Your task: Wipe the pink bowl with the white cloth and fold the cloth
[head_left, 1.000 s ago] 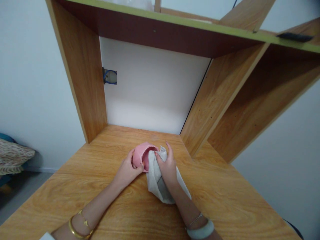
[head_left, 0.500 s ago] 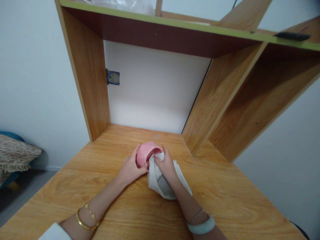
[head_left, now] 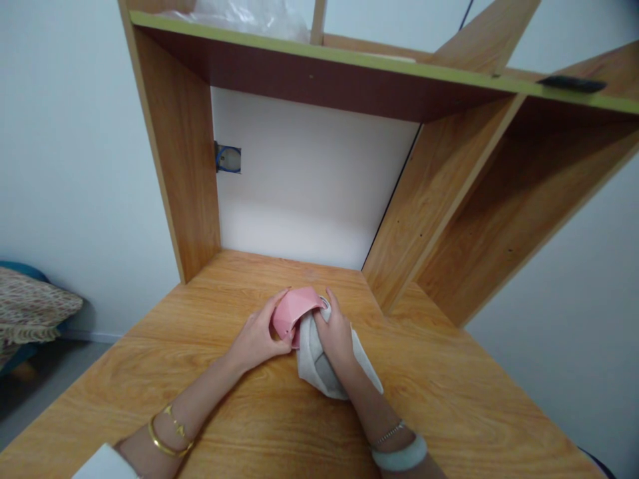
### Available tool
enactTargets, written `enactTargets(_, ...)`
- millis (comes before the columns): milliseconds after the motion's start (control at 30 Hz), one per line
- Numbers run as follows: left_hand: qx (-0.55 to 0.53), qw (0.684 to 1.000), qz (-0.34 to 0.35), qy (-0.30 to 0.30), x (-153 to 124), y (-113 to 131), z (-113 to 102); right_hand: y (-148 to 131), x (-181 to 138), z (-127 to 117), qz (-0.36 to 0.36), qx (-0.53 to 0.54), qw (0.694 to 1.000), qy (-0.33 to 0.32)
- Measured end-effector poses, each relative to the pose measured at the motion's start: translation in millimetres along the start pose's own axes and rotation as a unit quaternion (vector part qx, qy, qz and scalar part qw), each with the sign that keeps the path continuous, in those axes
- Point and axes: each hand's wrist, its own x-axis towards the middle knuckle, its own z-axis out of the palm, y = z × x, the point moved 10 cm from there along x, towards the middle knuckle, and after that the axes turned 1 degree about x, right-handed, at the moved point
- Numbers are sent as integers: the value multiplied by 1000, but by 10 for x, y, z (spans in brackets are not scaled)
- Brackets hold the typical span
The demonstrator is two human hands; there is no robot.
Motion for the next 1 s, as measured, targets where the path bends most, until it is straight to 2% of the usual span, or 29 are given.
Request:
enactTargets(133,-65,996,-61,24,4,-155,6,-1,-13,39,-17,103,994,27)
enactTargets(200,-89,993,-61,39,5,-160,16,11,-11,30,-11,151,988,43)
enactTargets(300,-90,994,-42,41,8,-116,35,8,-6,66,-3,192,981,31)
enactTargets(367,-78,995,-44,37,8,-123,35,-3,-9,85,2,202,979,20)
enactTargets(467,-65,995,-65,46,9,-188,15,17,-17,37,25,186,981,38)
enactTargets(567,-108,985,-111,80,8,-327,11,27,-17,-34,39,150,986,64)
enactTargets(767,-284,909,-277,127,-64,-789,150,50,10,-100,33,100,991,81)
enactTargets(900,-358,857,-330,167,-120,-984,103,111,70,-233,24,-70,993,96)
enactTargets(1000,-405,831,-345,160,-128,-1028,116,222,142,-229,21,-167,985,45)
